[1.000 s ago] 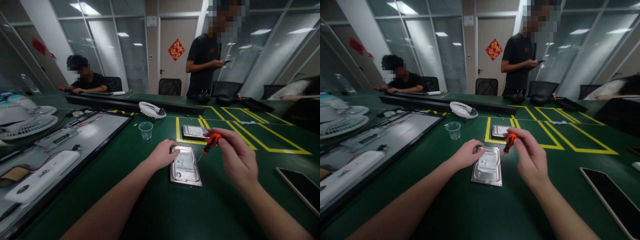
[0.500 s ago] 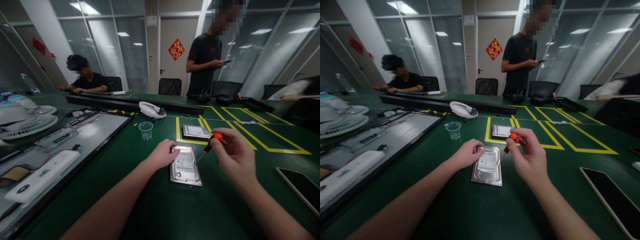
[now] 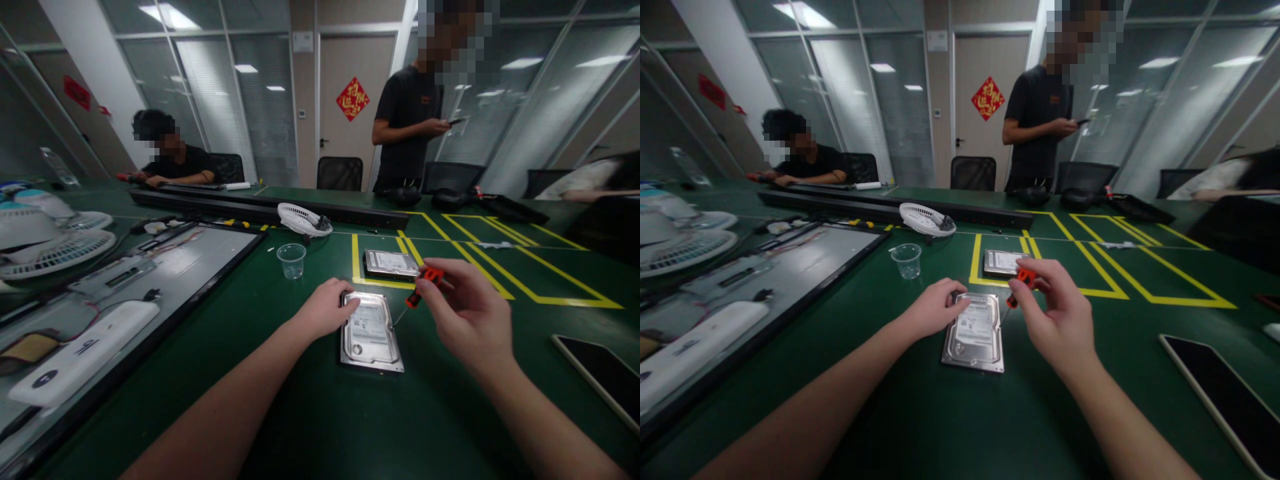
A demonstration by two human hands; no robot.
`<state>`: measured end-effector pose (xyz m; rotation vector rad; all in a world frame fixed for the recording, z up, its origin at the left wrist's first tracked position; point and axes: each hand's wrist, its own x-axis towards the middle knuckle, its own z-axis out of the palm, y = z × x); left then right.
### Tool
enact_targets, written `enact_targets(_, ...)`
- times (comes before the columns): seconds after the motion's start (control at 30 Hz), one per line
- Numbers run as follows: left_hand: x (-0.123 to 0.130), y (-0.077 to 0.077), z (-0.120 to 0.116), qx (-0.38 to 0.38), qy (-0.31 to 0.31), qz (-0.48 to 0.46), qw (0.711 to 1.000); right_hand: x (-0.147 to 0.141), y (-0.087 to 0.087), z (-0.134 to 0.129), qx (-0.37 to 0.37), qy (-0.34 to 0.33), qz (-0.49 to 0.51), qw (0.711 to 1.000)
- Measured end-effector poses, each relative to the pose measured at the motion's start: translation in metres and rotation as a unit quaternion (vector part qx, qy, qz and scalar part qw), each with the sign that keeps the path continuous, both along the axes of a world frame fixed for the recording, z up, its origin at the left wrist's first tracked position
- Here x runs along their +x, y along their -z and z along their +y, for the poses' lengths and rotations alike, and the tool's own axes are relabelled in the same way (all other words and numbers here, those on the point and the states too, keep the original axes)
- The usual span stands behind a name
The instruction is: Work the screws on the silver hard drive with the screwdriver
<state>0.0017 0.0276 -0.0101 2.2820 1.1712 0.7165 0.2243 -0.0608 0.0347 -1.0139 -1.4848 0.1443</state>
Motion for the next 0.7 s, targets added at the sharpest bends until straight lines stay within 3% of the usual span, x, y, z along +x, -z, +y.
enact_targets(0.33,-0.002,-0.003,-0.002,-0.012,0.000,0.001,1.000,-0.006,-0.012,-0.010,-0.018,-0.006,0.011,1.000)
enact_targets(0.7,-0.001,-0.004,-0.002,-0.019,-0.001,0.004,1.000,0.000,-0.003,-0.002,0.003,-0.001,-0.003,1.000)
